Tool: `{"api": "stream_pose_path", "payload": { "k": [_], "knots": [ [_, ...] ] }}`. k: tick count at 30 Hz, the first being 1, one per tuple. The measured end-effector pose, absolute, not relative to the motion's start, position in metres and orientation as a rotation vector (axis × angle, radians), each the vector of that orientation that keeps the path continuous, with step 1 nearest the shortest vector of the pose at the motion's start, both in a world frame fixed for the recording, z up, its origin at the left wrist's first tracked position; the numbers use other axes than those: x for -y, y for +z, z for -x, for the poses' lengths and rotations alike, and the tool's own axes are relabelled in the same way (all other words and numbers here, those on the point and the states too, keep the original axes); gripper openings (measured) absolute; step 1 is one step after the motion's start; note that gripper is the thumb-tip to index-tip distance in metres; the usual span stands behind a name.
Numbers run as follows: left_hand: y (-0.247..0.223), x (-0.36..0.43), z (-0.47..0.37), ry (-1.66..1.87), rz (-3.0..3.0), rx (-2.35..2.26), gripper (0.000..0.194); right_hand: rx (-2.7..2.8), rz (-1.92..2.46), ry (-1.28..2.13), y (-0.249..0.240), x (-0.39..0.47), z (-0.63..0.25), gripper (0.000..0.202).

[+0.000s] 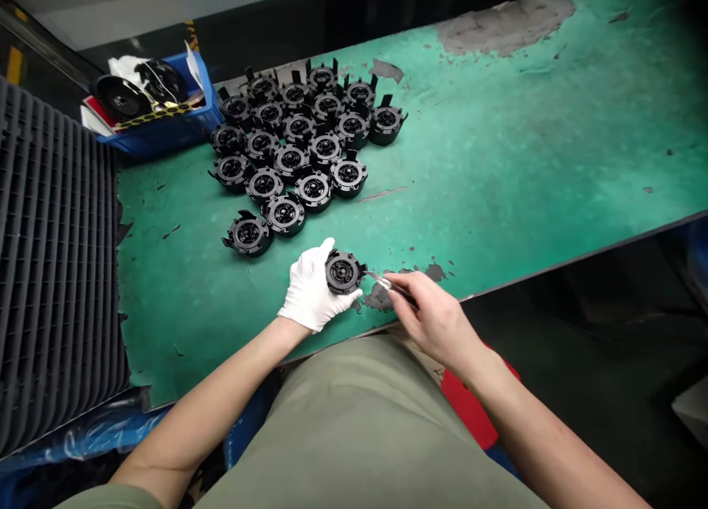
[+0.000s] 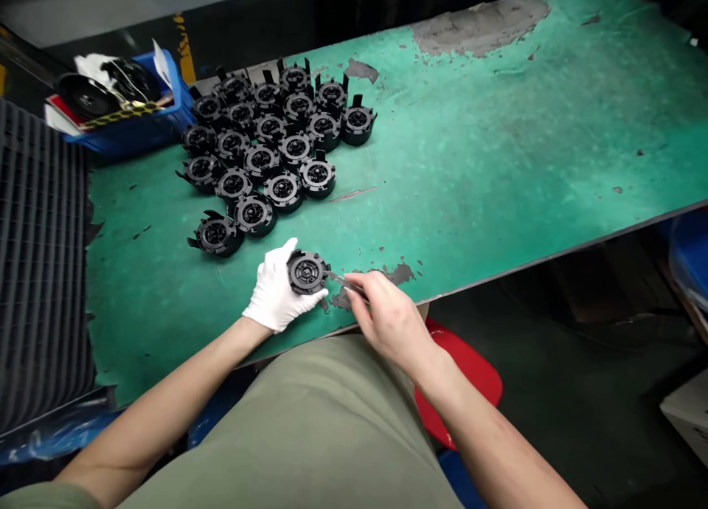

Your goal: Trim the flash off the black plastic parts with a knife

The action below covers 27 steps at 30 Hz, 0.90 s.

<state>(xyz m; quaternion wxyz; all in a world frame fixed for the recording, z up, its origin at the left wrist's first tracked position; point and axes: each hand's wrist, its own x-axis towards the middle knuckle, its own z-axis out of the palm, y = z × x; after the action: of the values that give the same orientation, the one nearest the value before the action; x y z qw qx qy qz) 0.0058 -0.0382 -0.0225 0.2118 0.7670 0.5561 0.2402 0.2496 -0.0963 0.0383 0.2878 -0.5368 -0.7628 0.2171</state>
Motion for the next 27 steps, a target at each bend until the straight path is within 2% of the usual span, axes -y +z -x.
{"api": "stream_pose_path", "payload": {
  "k": [3,7,16,27],
  "knots": [
    [-0.032,0.045,0.003,0.599,-2.301,-1.460,0.116,2.202,1.453,0.487,0.026,0.101,-0.241,0.023],
    [-0.035,0.045,0.007,0.690,-2.342,-1.436,0.107,2.323,1.505,0.274,0.021,0.099,-0.233,0.022],
    [-0.042,0.044,0.004,0.800,-2.428,-1.441,0.106,2.401,1.503,0.089,0.024,0.094,-0.227,0.020],
    [-0.042,0.045,0.004,0.787,-2.421,-1.430,0.107,2.554,1.508,0.016,0.034,0.091,-0.228,0.019]
  ]
}}
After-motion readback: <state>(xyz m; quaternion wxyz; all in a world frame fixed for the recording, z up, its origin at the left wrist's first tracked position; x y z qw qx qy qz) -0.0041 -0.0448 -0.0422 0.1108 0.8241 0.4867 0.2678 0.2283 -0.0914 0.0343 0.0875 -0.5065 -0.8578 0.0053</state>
